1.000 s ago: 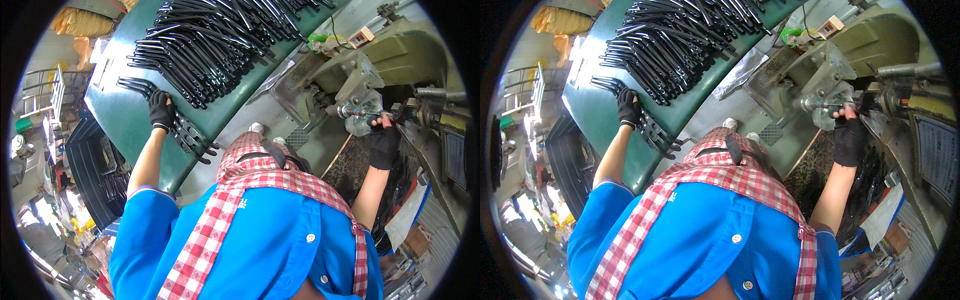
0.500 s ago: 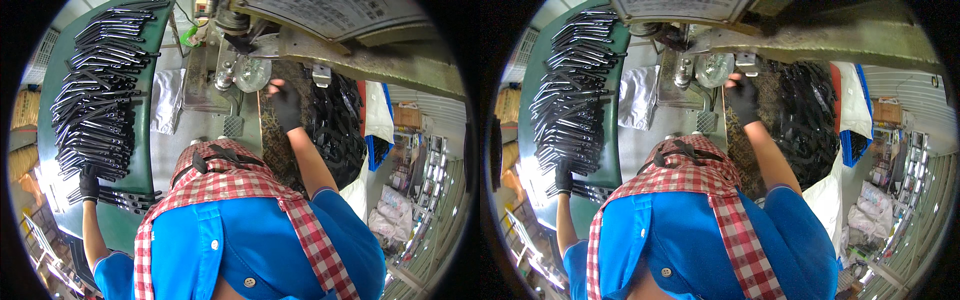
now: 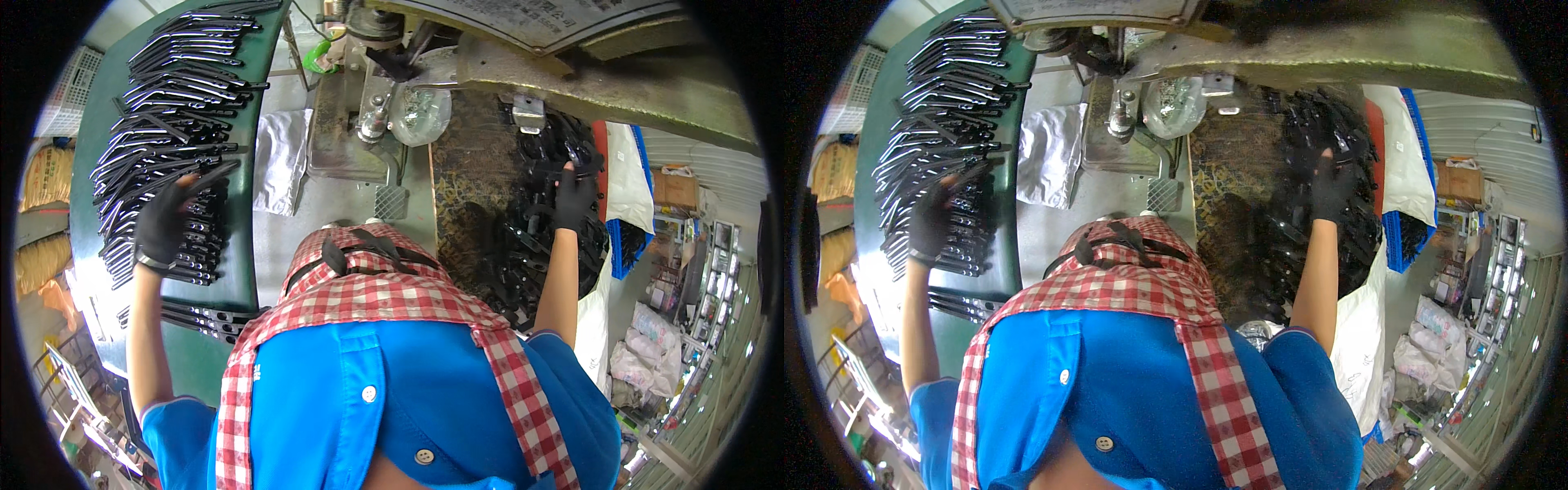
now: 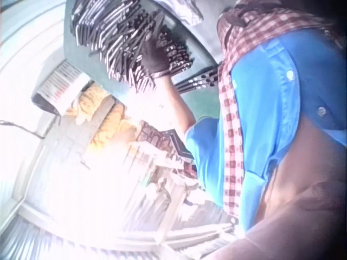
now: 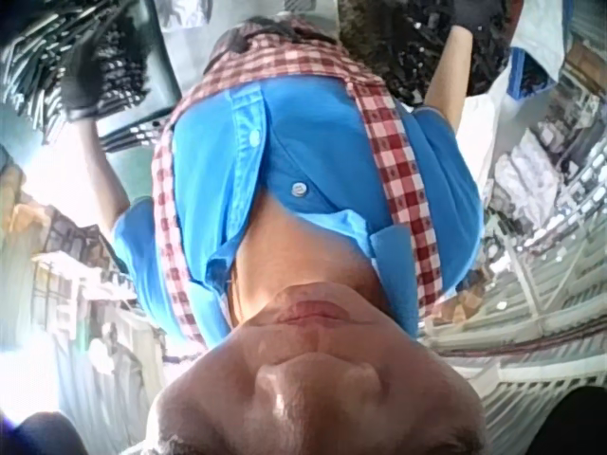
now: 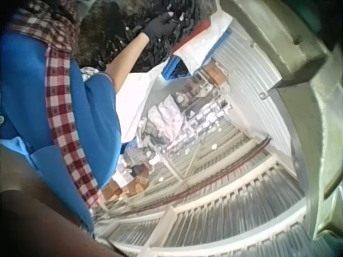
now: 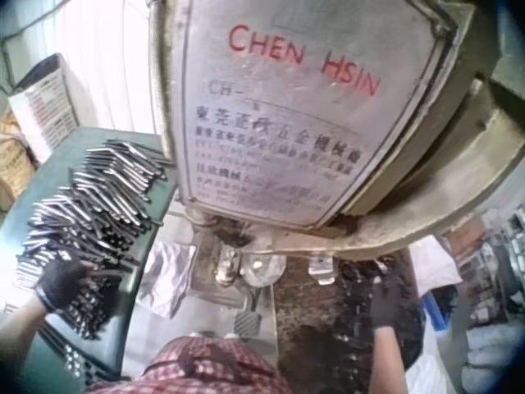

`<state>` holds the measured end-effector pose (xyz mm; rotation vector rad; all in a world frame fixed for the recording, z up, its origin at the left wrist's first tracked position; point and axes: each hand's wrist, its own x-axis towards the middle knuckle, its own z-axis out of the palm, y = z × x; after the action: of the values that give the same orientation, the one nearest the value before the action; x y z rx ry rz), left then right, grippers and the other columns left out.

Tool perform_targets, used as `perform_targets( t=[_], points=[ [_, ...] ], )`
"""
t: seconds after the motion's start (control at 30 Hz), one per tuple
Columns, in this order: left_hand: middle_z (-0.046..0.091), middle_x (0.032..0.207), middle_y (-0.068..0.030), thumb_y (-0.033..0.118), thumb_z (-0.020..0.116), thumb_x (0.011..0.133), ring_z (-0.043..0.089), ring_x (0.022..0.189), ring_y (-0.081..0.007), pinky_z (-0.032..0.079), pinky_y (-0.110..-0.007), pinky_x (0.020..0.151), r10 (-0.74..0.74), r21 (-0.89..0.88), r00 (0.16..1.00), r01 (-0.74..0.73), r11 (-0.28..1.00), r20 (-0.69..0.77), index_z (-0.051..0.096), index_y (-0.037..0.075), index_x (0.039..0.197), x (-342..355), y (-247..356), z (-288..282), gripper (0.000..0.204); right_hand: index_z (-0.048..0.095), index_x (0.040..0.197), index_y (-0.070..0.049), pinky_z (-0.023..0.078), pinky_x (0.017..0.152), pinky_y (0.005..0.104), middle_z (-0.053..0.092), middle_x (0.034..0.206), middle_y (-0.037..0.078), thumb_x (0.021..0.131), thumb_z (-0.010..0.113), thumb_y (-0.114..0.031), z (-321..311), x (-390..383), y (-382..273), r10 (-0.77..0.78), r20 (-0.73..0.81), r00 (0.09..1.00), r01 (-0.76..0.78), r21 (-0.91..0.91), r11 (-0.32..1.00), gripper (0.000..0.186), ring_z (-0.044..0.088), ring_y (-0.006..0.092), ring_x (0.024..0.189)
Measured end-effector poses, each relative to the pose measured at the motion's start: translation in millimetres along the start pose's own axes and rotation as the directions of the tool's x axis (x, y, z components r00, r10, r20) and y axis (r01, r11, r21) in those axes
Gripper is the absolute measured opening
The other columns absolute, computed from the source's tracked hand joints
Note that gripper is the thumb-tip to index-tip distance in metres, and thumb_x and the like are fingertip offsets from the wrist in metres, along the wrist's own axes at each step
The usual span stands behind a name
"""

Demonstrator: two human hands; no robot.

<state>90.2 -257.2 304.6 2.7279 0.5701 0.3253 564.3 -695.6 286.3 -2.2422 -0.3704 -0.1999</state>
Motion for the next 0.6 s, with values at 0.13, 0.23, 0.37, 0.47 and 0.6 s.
perform_targets(
  t=[0.13, 0.23, 0.37, 0.47, 0.6],
  points=[
    [0.063, 0.081, -0.0167, 0.03, 0.06, 0.088, 0.063, 0.072, -0.0363, 0.049, -0.041, 0.061, 0.127, -0.199, 0.99, -0.111, 0.974, 0.068, 0.061, 0.007, 0.106, 64, 97, 25, 0.029, 0.059, 0.102, -0.003, 0.046, 0.046, 0.0276, 0.062, 0.084, 0.006, 0.088, 0.061, -0.022, 41, -33, -92, 0.214, 0.161, 0.963, -0.262, 0.733, 0.628, 0.024, 0.06, 0.0167, 0.064],
    [0.059, 0.07, -0.0167, 0.035, 0.059, 0.089, 0.058, 0.063, -0.0376, 0.044, -0.043, 0.054, 0.203, -0.239, 0.977, -0.181, 0.954, 0.069, 0.061, 0.006, 0.101, 86, 132, 28, 0.032, 0.06, 0.107, -0.003, 0.049, 0.048, 0.0307, 0.063, 0.086, 0.007, 0.088, 0.061, -0.018, 52, -56, -132, 0.224, 0.343, 0.912, -0.408, 0.804, 0.432, 0.024, 0.061, 0.0198, 0.066],
    [0.056, 0.062, -0.0139, 0.039, 0.056, 0.09, 0.058, 0.059, -0.0355, 0.043, -0.042, 0.052, 0.244, -0.196, 0.97, -0.239, 0.951, 0.002, 0.062, 0.011, 0.09, 88, 142, 33, 0.029, 0.06, 0.106, -0.002, 0.051, 0.055, 0.0325, 0.063, 0.093, 0.008, 0.087, 0.062, -0.021, 67, -65, -138, 0.173, 0.437, 0.883, -0.47, 0.807, 0.358, 0.027, 0.062, 0.0202, 0.073],
    [0.056, 0.059, -0.0123, 0.04, 0.055, 0.09, 0.058, 0.058, -0.0349, 0.044, -0.042, 0.052, 0.207, -0.201, 0.974, -0.185, 0.962, 0.095, 0.06, 0.01, 0.085, 85, 139, 32, 0.031, 0.056, 0.106, -0.003, 0.047, 0.065, 0.0319, 0.061, 0.089, 0.008, 0.093, 0.056, -0.022, 66, -79, -152, 0.052, 0.338, 0.94, -0.301, 0.745, 0.595, 0.023, 0.059, 0.0178, 0.076],
    [0.056, 0.06, -0.0123, 0.041, 0.054, 0.091, 0.059, 0.058, -0.0347, 0.044, -0.043, 0.051, 0.183, -0.277, 0.966, -0.127, 0.952, 0.185, 0.057, 0.009, 0.08, 83, 139, 31, 0.034, 0.053, 0.109, -0.005, 0.042, 0.059, 0.0254, 0.05, 0.074, 0.003, 0.095, 0.052, -0.021, 69, -94, -174, -0.168, 0.403, 0.9, -0.174, 0.682, 0.71, 0.022, 0.049, 0.0127, 0.064]
  ],
)
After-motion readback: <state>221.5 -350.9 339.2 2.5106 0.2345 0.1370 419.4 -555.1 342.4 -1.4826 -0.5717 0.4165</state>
